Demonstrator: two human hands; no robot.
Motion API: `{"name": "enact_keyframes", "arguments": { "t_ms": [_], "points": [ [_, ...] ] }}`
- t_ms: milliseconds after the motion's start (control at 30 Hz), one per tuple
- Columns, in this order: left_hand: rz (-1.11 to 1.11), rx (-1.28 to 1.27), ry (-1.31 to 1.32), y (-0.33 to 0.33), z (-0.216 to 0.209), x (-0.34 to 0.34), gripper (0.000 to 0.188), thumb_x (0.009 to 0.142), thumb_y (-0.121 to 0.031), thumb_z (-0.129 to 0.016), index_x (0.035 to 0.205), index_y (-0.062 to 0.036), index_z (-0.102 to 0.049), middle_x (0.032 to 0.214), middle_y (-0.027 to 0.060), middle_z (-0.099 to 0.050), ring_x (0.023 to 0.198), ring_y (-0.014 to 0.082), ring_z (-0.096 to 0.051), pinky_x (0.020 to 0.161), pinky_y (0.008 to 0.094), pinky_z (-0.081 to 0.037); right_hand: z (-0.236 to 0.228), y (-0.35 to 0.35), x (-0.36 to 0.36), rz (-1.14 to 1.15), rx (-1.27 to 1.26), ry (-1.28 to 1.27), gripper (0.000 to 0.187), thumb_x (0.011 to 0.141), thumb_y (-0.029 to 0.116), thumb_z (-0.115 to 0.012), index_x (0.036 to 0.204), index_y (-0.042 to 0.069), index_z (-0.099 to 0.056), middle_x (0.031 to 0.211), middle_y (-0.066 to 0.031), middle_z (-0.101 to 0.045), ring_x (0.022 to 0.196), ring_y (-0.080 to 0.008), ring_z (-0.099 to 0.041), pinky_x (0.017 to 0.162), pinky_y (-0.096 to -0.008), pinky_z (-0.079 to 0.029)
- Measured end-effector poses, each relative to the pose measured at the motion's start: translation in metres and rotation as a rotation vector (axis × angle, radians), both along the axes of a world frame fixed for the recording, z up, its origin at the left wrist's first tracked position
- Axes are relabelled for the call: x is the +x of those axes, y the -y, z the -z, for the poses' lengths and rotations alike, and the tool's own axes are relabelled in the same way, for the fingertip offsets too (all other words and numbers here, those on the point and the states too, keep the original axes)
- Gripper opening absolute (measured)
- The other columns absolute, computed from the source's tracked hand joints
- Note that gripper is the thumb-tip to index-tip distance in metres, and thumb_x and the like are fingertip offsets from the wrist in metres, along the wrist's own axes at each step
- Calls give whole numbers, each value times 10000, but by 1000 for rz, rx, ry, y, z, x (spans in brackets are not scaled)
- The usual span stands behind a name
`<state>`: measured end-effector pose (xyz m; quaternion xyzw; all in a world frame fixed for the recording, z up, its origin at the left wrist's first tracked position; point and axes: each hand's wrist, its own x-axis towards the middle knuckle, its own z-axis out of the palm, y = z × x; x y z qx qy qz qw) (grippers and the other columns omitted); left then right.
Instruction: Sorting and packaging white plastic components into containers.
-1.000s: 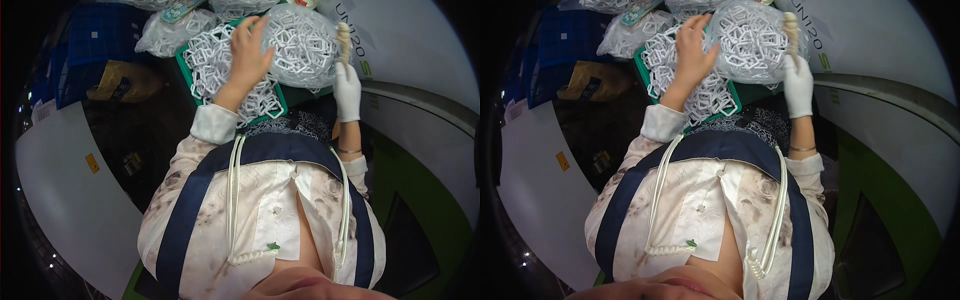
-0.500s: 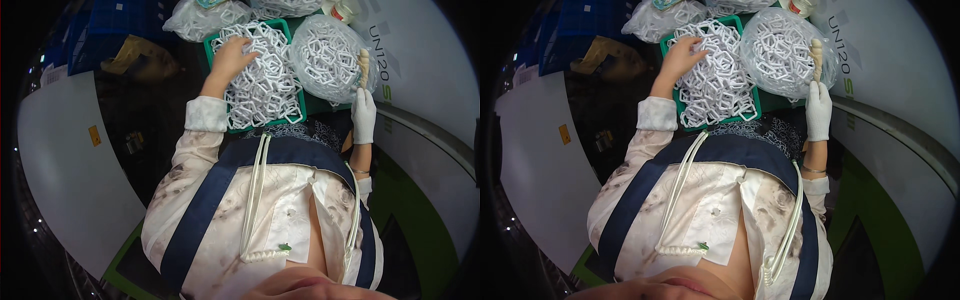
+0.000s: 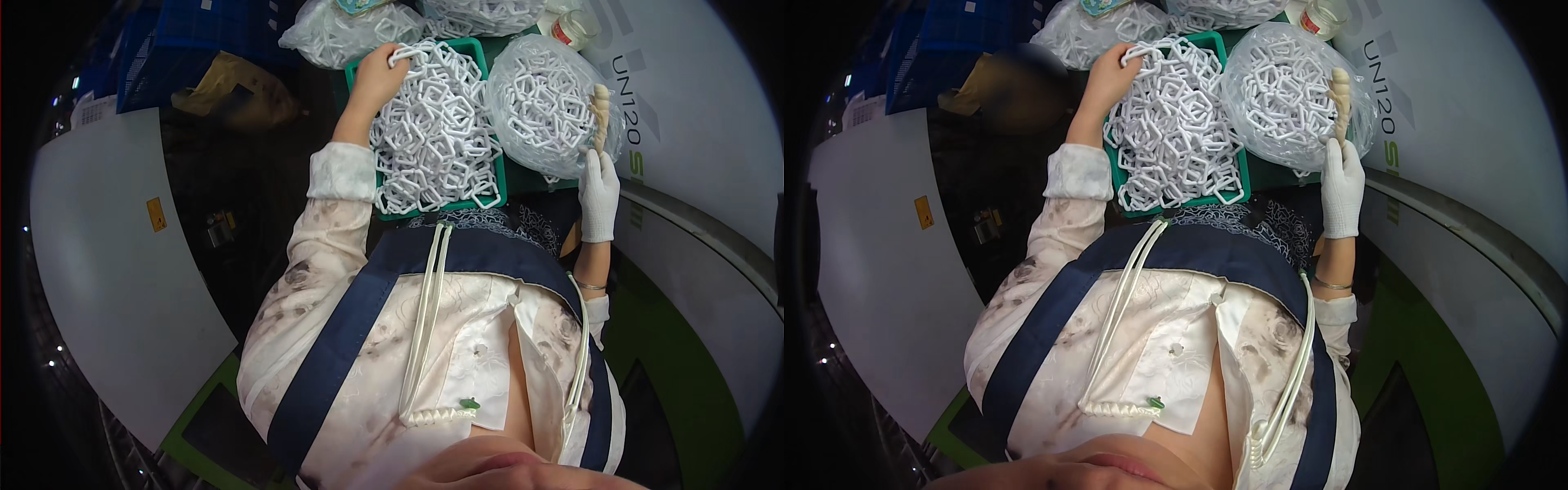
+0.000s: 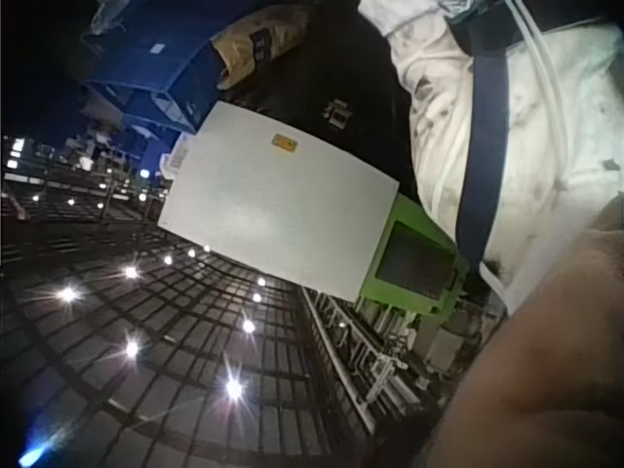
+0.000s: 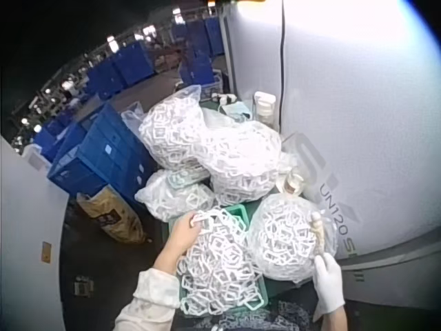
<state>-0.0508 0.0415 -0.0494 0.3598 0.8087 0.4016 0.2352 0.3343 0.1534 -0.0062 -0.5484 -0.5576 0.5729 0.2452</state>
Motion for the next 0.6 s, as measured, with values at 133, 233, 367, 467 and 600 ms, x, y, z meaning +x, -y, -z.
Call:
{"name": "enact_keyframes", "arguments": {
  "t_ms": [133,233,367,467,600],
  "points": [
    [51,22,-216,-38,-1,3,328,870,-290,-632,1111,-77,-697,1006,186,-720,921,336,-700,821,398,-537,-7,3,-2,-11,14,6,292,1038,279,-520,1088,35,-673,628,106,-339,502,10,-285,455,-183,-223],
    [123,-202,-449,-59,5,9,378,809,-342,-682,1125,-138,-718,1051,164,-705,989,338,-677,844,458,-530,-6,5,0,-20,43,-5,289,1037,271,-521,1083,30,-674,639,102,-347,515,7,-291,466,-186,-228],
    [146,-298,-606,-63,17,13,370,780,-329,-709,1101,-147,-734,1092,146,-661,1009,337,-654,859,446,-526,-5,6,4,-16,63,-13,291,1035,259,-523,1083,18,-678,657,95,-360,543,2,-308,493,-187,-241],
    [188,-202,-611,-57,23,13,359,754,-310,-739,1063,-126,-741,1096,132,-617,982,340,-639,869,442,-521,-7,7,4,-13,51,-7,294,1035,258,-524,1085,14,-680,661,92,-363,552,0,-310,502,-187,-244],
    [141,-83,-517,-39,20,10,316,735,-273,-761,973,-68,-729,1040,130,-636,983,286,-627,888,405,-512,-5,6,3,-41,69,-14,290,1033,254,-525,1083,15,-680,666,91,-370,555,-1,-309,505,-188,-245]
  ]
}}
